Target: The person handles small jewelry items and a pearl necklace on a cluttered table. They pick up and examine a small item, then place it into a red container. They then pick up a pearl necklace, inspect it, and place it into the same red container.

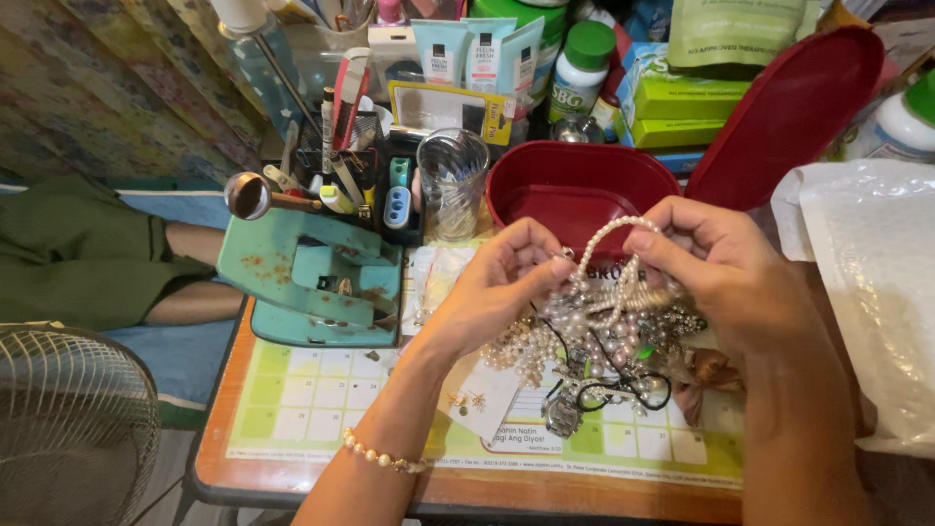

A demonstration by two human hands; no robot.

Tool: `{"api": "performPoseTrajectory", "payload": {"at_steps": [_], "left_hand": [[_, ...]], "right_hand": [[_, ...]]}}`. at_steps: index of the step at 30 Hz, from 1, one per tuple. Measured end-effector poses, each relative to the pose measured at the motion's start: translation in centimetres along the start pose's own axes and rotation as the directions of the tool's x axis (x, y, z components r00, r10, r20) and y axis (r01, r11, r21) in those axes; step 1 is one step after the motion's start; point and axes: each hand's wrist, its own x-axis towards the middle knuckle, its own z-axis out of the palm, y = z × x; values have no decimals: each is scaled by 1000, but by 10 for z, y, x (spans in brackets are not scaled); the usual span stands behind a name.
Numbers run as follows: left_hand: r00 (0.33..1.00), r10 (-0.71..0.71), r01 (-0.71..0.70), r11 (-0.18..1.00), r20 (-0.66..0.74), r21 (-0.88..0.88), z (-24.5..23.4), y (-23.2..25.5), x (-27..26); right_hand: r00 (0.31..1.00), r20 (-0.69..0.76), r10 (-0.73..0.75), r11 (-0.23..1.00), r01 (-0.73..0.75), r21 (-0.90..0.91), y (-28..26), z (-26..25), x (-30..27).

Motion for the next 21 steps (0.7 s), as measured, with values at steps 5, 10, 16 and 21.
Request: {"api": "performPoseTrajectory", "payload": {"at_steps": [5,10,16,21], "left_hand": [[996,42,-44,999,-73,-27,-1,5,2],[989,112,-111,994,-97,25,-7,20,-3],[999,-10,15,990,-41,144,-13,44,-18],[990,-139,90,769,28,633,5,46,-19]], "right_hand": [[970,-109,215,974,-222,-47,12,-5,-8],[987,-163,12,986,16,168,29,-16,-8],[968,-234,-92,922,171,347,28,-21,-11],[971,-151,-185,937,221,270,-5,-13,-19]]}}
